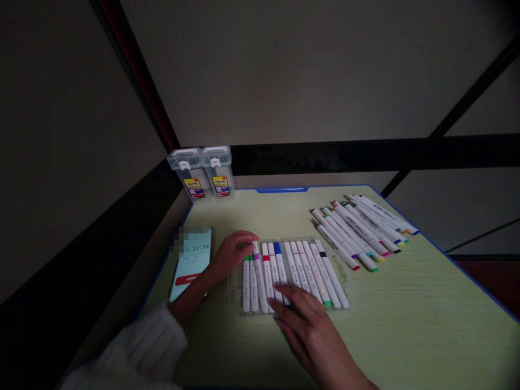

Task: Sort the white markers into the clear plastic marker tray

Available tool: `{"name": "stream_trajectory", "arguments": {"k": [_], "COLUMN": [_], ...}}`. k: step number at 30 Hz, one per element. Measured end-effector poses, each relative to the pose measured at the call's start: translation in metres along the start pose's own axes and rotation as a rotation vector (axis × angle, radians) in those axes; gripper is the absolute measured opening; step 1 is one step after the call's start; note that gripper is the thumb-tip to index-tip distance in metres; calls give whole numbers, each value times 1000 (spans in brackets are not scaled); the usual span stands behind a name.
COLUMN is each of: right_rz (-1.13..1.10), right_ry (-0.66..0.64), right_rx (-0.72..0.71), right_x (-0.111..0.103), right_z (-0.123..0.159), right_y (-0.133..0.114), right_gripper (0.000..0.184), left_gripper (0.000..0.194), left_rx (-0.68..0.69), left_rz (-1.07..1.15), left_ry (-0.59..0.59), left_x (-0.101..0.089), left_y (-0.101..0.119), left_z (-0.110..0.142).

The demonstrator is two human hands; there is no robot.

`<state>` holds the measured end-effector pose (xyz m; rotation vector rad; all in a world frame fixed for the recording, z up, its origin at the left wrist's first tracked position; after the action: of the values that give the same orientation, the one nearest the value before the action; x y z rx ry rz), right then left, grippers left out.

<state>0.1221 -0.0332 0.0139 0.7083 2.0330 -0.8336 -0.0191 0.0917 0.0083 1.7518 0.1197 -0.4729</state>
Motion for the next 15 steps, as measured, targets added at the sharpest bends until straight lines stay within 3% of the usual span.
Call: {"name": "stream_trajectory", "arguments": {"k": [6,15], "right_rz": [-1,-7], "right_ry": [1,-8], "right_rx": [-14,9], "right_x": [0,0], "right_z": [1,2], "right_y": [-1,1], "right_gripper": [27,28], "left_gripper": [18,12], "left_rx": [-61,-67], "left_rz": [86,166], "left_ry": [-4,75], "left_x": [-2,-8], "left_y": [-6,2], "left_z": [0,2]}}
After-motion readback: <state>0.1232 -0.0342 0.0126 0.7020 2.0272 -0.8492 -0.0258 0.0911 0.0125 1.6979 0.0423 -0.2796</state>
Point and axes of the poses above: each hand's wrist, its own z-axis away from the middle knuckle, its own x-axis out of the palm, y = z × x, the point moved 7 cm from there along -z, towards the middle knuckle, and after that the axes turned 5 degrees about z, right-handed, at the moved point
